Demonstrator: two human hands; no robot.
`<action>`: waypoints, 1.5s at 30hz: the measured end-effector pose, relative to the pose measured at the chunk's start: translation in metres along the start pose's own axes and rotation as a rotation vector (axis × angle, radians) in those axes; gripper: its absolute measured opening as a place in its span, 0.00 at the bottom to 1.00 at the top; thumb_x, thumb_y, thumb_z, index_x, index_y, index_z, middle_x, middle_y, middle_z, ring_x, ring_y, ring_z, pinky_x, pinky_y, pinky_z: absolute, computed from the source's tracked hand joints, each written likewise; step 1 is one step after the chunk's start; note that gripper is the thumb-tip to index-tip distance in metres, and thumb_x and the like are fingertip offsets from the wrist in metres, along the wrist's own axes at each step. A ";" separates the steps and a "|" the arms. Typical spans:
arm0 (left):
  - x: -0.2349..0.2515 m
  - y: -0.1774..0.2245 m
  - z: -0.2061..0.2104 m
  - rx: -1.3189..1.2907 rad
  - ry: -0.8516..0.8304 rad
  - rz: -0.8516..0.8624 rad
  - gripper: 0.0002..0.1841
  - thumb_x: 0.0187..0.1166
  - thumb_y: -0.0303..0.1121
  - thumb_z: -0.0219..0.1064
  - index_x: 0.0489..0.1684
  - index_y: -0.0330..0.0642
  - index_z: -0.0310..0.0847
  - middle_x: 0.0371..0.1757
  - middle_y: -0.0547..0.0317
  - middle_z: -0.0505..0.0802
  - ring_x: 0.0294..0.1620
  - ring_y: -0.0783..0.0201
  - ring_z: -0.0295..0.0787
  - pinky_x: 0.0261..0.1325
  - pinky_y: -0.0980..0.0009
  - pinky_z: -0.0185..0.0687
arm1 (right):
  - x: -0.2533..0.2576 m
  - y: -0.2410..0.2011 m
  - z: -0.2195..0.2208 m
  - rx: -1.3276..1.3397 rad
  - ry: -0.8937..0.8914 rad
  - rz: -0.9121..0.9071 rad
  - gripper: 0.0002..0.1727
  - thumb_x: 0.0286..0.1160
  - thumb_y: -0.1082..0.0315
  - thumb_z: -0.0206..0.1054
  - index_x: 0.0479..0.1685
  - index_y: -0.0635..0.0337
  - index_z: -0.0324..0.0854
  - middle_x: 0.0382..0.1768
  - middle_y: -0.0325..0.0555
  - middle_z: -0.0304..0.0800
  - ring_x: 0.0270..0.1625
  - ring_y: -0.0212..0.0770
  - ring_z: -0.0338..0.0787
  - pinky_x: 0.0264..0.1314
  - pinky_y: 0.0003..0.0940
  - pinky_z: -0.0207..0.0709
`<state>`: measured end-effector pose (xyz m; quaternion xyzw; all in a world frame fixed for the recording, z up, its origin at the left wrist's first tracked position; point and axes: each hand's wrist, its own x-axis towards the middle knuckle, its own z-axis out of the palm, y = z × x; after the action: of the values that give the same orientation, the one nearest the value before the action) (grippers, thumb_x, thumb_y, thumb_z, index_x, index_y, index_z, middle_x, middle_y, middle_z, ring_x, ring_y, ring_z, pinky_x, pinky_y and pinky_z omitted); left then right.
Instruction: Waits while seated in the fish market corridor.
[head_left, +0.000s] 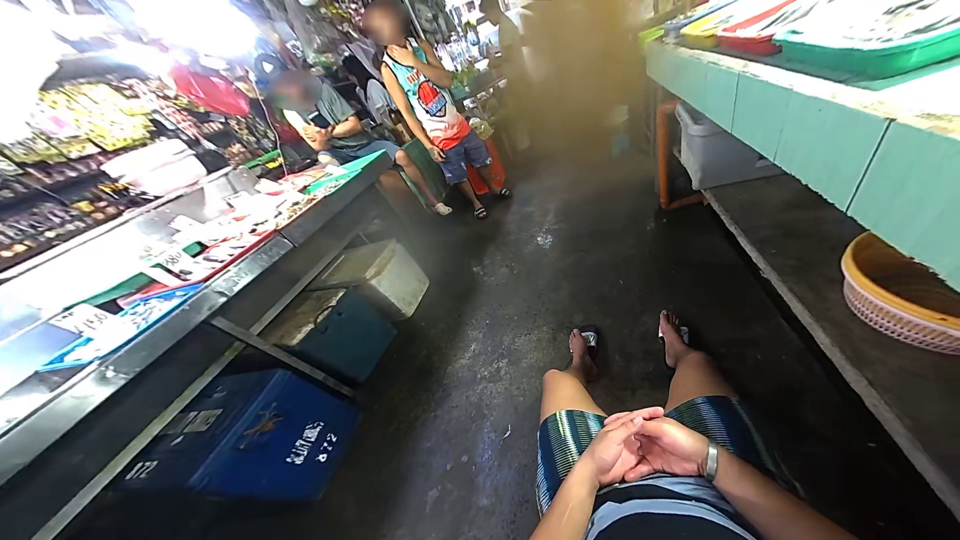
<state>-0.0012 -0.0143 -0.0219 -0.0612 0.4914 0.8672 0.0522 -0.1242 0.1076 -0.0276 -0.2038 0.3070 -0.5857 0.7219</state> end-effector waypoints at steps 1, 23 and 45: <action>-0.001 0.000 0.000 0.004 -0.003 0.008 0.27 0.94 0.45 0.43 0.82 0.41 0.72 0.68 0.45 0.89 0.70 0.53 0.85 0.74 0.53 0.79 | 0.001 0.001 0.000 -0.005 -0.010 -0.006 0.24 0.92 0.49 0.50 0.68 0.57 0.79 0.54 0.59 0.92 0.57 0.56 0.93 0.61 0.59 0.87; -0.002 0.004 0.000 0.027 0.008 0.050 0.27 0.94 0.43 0.42 0.82 0.40 0.73 0.69 0.45 0.89 0.71 0.54 0.84 0.75 0.53 0.79 | 0.002 -0.006 0.008 -0.055 0.051 0.037 0.25 0.93 0.50 0.47 0.76 0.56 0.73 0.58 0.60 0.90 0.59 0.57 0.92 0.63 0.60 0.86; 0.000 0.002 -0.002 0.032 0.001 0.043 0.28 0.93 0.45 0.44 0.83 0.38 0.71 0.66 0.42 0.90 0.67 0.51 0.88 0.71 0.51 0.83 | 0.002 -0.001 0.005 -0.066 0.023 0.000 0.23 0.93 0.50 0.47 0.64 0.57 0.81 0.51 0.54 0.94 0.54 0.52 0.94 0.60 0.56 0.88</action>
<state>-0.0018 -0.0173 -0.0211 -0.0505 0.5064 0.8601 0.0344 -0.1217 0.1054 -0.0238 -0.2208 0.3347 -0.5776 0.7111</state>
